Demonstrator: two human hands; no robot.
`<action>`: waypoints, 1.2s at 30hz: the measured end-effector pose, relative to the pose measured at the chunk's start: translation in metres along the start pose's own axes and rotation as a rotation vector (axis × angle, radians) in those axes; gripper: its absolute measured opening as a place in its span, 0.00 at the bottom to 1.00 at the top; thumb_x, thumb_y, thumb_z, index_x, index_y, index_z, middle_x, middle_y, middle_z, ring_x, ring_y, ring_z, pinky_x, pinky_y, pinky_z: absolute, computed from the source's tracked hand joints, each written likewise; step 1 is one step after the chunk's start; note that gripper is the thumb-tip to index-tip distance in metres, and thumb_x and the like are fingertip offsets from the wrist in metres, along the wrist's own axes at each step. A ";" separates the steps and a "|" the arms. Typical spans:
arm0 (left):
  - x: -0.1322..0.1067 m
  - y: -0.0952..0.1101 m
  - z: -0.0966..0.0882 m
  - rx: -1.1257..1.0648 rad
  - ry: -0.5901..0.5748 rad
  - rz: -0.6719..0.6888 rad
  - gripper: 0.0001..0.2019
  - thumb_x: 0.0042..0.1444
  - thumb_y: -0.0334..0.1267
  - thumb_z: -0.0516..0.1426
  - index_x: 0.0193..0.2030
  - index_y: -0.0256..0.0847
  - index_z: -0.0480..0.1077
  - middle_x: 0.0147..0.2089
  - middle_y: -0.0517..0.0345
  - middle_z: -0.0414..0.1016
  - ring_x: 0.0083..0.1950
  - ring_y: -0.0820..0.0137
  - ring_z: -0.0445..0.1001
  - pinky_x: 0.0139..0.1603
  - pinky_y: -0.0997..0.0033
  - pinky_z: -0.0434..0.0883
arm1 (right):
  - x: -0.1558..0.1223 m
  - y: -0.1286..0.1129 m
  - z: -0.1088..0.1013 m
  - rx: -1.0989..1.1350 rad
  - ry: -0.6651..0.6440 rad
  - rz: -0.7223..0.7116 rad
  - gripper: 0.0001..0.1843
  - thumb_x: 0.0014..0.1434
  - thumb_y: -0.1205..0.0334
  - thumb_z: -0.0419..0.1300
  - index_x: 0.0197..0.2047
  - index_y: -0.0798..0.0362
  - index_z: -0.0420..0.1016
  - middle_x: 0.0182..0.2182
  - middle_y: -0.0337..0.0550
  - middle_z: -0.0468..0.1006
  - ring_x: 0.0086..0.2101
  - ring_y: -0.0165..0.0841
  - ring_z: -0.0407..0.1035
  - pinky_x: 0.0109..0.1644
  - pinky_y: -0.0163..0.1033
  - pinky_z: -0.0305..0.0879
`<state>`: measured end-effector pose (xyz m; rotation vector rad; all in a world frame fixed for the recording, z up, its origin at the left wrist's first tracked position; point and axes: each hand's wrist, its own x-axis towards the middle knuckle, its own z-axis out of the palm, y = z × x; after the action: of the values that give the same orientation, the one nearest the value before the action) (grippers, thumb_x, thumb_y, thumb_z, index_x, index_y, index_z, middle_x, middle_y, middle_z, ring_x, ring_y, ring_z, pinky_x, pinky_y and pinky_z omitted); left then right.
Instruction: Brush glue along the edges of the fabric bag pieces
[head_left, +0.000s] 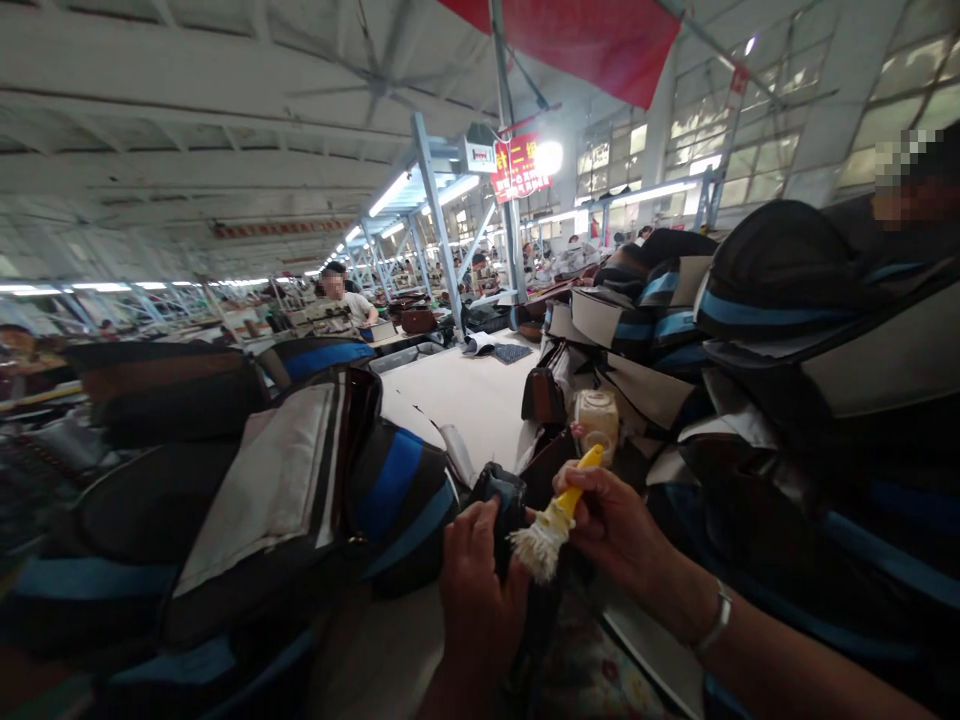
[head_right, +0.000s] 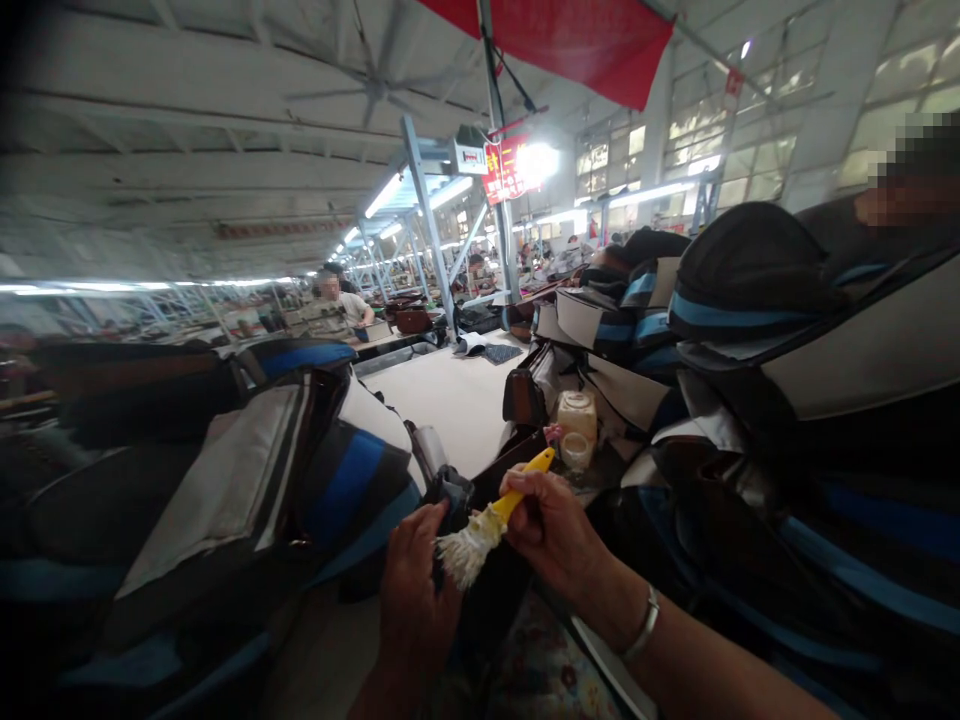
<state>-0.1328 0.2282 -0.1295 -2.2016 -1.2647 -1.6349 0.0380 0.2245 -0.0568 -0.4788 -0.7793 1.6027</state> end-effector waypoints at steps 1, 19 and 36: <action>-0.003 0.001 0.001 0.003 -0.004 -0.015 0.24 0.58 0.38 0.57 0.61 0.34 0.65 0.54 0.43 0.69 0.54 0.57 0.68 0.54 0.57 0.69 | -0.001 0.004 0.002 0.009 0.002 0.001 0.09 0.51 0.61 0.66 0.28 0.57 0.74 0.12 0.31 0.61 0.15 0.20 0.46 0.20 0.27 0.50; 0.063 0.023 -0.026 -0.646 -0.274 -0.538 0.13 0.58 0.46 0.57 0.34 0.38 0.74 0.36 0.58 0.74 0.39 0.68 0.70 0.41 0.72 0.66 | 0.017 -0.069 0.052 -1.277 -0.401 -1.011 0.08 0.64 0.65 0.56 0.31 0.51 0.71 0.29 0.37 0.72 0.31 0.30 0.68 0.60 0.48 0.64; 0.077 0.018 -0.043 -0.469 -0.272 -0.220 0.11 0.61 0.41 0.55 0.39 0.40 0.77 0.35 0.58 0.74 0.37 0.69 0.73 0.39 0.73 0.68 | 0.021 -0.106 0.046 -0.998 0.011 -1.036 0.08 0.63 0.60 0.60 0.33 0.51 0.74 0.27 0.37 0.73 0.27 0.28 0.67 0.36 0.35 0.69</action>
<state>-0.1476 0.2352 -0.0413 -2.7221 -1.3365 -1.9302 0.0755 0.2398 0.0534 -0.6163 -1.4870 0.1778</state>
